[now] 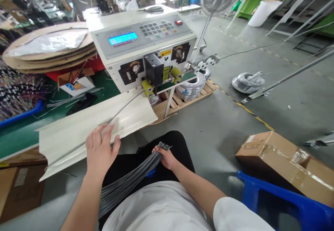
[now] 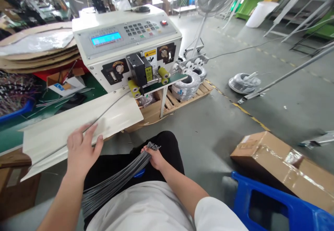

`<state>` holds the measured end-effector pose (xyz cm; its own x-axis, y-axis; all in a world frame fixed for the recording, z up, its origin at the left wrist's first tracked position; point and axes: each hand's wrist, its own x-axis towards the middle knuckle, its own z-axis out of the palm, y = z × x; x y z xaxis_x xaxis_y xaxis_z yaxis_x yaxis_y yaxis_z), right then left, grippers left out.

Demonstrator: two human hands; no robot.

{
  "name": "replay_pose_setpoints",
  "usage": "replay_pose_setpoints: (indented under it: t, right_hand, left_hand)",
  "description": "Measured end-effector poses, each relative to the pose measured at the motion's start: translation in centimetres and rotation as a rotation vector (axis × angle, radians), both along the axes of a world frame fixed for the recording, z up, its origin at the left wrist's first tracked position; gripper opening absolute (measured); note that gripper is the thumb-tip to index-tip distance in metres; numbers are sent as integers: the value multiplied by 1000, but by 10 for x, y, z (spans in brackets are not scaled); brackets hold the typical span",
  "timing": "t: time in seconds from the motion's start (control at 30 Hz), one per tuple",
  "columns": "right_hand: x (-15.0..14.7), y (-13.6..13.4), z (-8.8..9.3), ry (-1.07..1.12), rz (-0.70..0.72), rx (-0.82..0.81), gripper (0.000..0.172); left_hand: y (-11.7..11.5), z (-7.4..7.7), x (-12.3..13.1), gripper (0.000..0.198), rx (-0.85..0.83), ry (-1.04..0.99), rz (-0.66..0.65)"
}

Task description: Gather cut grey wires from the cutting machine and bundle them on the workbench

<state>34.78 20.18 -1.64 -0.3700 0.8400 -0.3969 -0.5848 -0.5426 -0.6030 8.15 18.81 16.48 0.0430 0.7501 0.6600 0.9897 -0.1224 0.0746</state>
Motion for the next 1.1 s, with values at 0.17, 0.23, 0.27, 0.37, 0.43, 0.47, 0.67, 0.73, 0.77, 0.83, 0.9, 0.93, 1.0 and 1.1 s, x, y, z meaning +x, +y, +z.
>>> replay_pose_setpoints:
  t: [0.17, 0.23, 0.27, 0.37, 0.43, 0.47, 0.67, 0.73, 0.77, 0.83, 0.9, 0.93, 1.0, 1.1]
  right_hand:
    - [0, 1, 2, 23, 3, -10, 24]
    - [0, 2, 3, 33, 7, -4, 23]
    - [0, 2, 3, 36, 9, -2, 23]
    - [1, 2, 2, 27, 15, -12, 22]
    - [1, 3, 1, 14, 15, -21, 23]
    - [1, 3, 1, 7, 14, -22, 23]
    - [2, 4, 3, -18, 37, -12, 25]
    - [3, 4, 4, -20, 46, -8, 24]
    - [4, 4, 4, -20, 49, -7, 24]
    - [4, 4, 3, -18, 52, -10, 23]
    - [4, 4, 4, -19, 54, -11, 22]
    - [3, 4, 5, -20, 52, -11, 23]
    - [2, 5, 7, -31, 44, -14, 24]
    - [-1, 5, 10, -53, 34, -33, 28]
  left_hand:
    - [17, 3, 3, 68, -90, -63, 65]
    - [17, -1, 1, 70, -92, -62, 60]
    - [17, -3, -1, 71, -86, -64, 51]
    - [16, -7, -4, 71, -98, -65, 35]
    - [14, -8, -5, 70, -114, -56, 44]
    - [13, -8, -5, 70, -118, -52, 51]
    - [-3, -13, -12, 67, -196, -43, 96]
    - [-12, -15, -22, 60, -217, -13, 125]
    - [-18, -16, -28, 54, -217, -1, 136]
    - [-32, -17, -42, 36, -184, 5, 139]
    - [-50, -18, -54, 19, -94, 7, 107]
    - [-60, -19, -57, 14, -47, 14, 76]
    - [-81, -26, -56, 17, 3, 44, -13]
    - [-112, -49, -37, 25, -82, 61, -147]
